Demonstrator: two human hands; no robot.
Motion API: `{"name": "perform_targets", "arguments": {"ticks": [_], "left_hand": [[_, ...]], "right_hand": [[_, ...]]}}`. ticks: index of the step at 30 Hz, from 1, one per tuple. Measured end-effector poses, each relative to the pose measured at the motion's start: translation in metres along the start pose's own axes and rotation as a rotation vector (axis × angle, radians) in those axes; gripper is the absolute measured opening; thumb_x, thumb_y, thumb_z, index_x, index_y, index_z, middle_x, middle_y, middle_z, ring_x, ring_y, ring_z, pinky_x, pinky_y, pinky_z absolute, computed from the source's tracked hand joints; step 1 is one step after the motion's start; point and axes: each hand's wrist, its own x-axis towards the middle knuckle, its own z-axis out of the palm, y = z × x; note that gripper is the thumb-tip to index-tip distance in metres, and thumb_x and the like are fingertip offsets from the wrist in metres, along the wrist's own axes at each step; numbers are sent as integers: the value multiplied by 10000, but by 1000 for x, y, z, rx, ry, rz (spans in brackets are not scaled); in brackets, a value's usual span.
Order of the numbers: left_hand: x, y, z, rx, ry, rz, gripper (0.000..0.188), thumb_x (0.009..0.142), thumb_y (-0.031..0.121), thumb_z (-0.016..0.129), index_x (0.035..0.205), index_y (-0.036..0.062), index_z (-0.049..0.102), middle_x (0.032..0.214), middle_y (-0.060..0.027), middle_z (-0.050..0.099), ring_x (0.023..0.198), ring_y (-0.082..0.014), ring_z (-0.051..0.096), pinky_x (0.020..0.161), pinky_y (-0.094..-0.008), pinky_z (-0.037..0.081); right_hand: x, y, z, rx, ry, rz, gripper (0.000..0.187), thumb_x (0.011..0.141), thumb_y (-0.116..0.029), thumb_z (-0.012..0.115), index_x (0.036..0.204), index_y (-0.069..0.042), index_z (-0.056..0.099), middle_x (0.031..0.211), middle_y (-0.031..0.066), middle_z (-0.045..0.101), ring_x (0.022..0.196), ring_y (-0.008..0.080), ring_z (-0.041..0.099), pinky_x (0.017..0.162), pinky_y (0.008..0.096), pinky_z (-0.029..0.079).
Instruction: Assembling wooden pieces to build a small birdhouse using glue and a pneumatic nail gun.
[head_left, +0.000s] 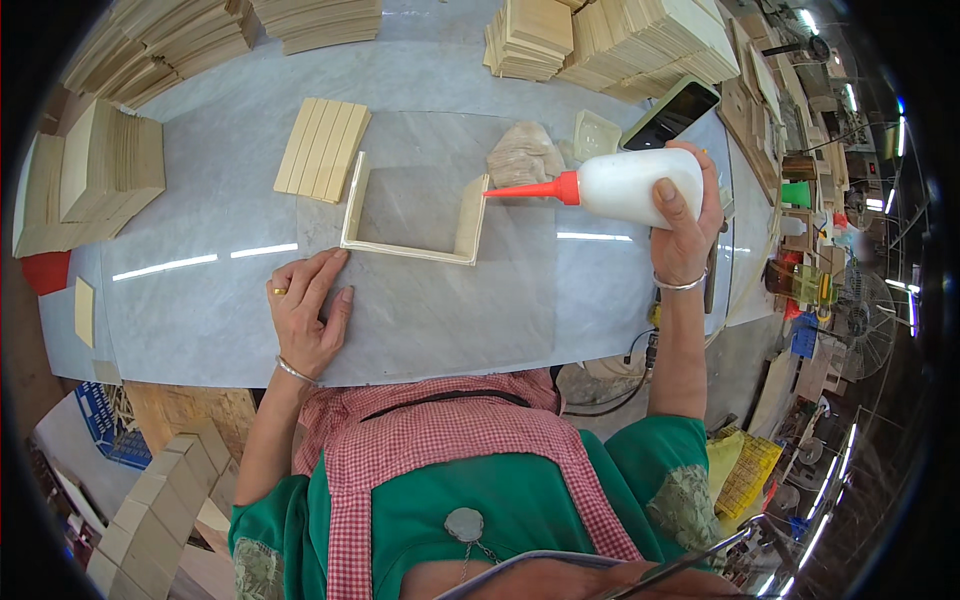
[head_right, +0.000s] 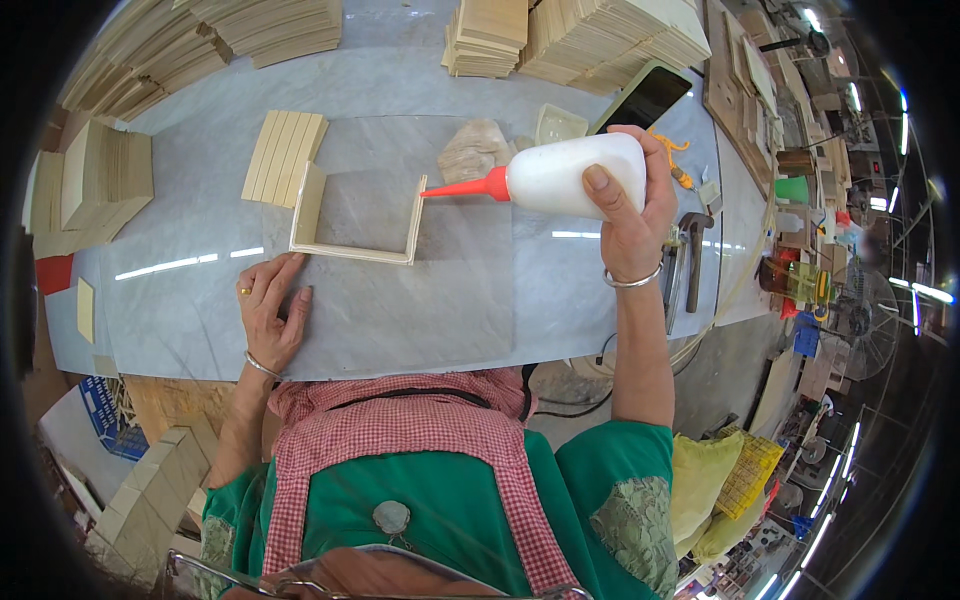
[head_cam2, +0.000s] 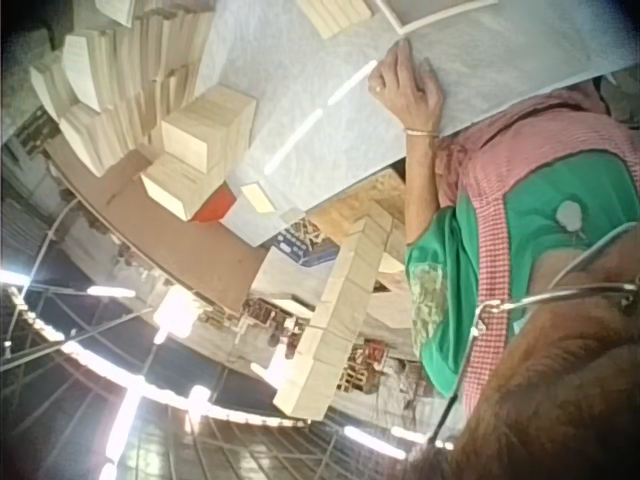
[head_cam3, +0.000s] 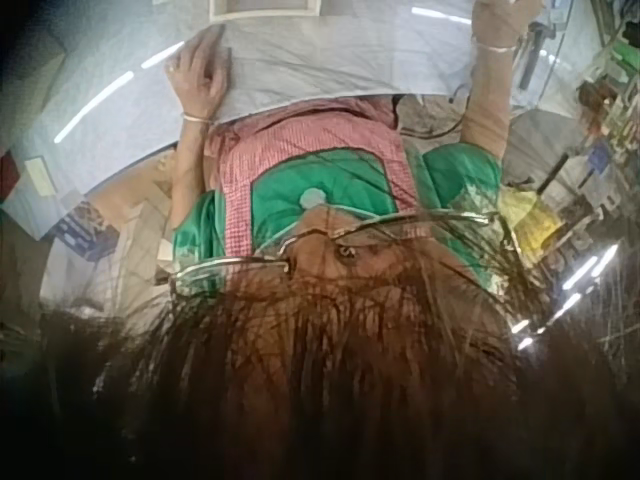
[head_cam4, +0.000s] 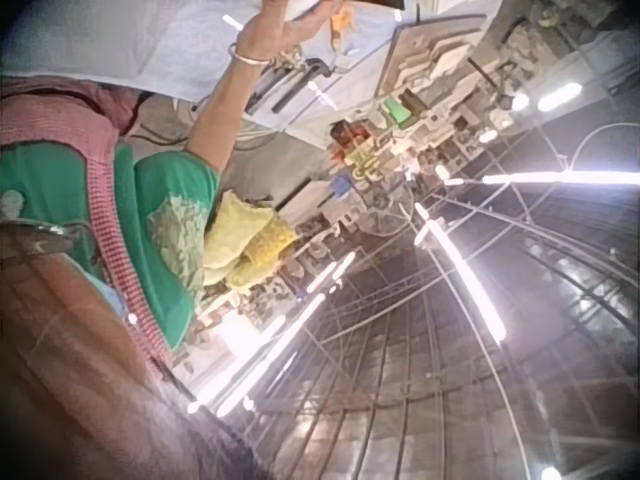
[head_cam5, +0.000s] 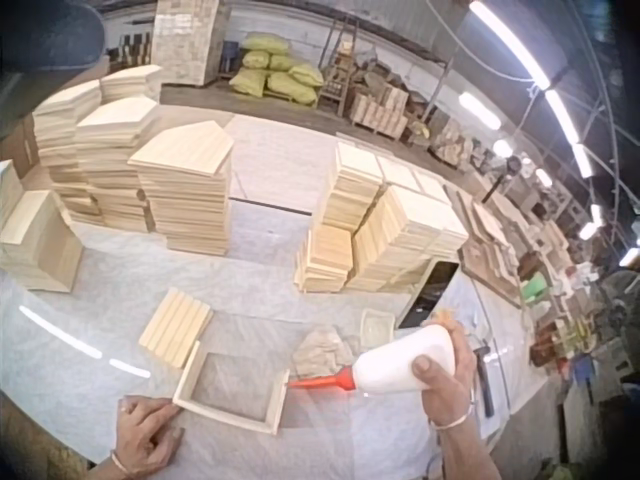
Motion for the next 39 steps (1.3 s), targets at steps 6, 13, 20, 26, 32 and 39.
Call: {"name": "perform_targets", "arguments": {"ticks": [6,13,20,26,32,39], "left_hand": [[0,0,-1,4,-11,-7,429,738,80,661,1165,81,618,1140,-38,610,974,-233,510,866,-352,338],[4,2,0,-7,-16,12,430,739,78,654,1168,72,615,1136,-40,611,977,-233,506,872,-354,338],[5,4,0,-11,-39,22,477,736,84,661,1202,33,575,1176,-97,580,1013,-266,499,901,-368,353],[26,6,7,-303,53,-139,429,794,94,651,1194,-3,529,1128,-153,559,1042,-289,515,912,-361,410],[19,7,-1,-347,-33,-183,401,793,87,668,1156,-22,535,1028,-150,555,967,-267,550,859,-338,442],[11,27,-10,-386,-131,-147,319,796,80,662,1103,20,598,1007,-134,616,952,-256,577,825,-332,456]], "right_hand": [[10,5,-1,-9,13,37,474,763,-190,758,1148,-36,527,997,49,555,901,126,548,812,256,455],[13,34,-23,274,108,171,425,885,-275,610,1199,-10,503,1065,80,575,990,184,571,863,322,472],[6,89,-84,328,254,370,434,954,-434,480,1163,-58,534,1115,74,601,1067,197,576,918,366,458],[0,113,-103,-284,209,571,588,908,-496,496,1130,45,543,1043,102,589,965,191,541,861,306,406],[-1,107,-80,-468,223,488,587,892,-494,499,1120,42,572,1010,196,626,967,263,566,876,322,407],[-19,128,-97,-688,234,158,391,911,-317,549,1127,7,576,1089,190,617,1047,319,568,917,371,418]]}}
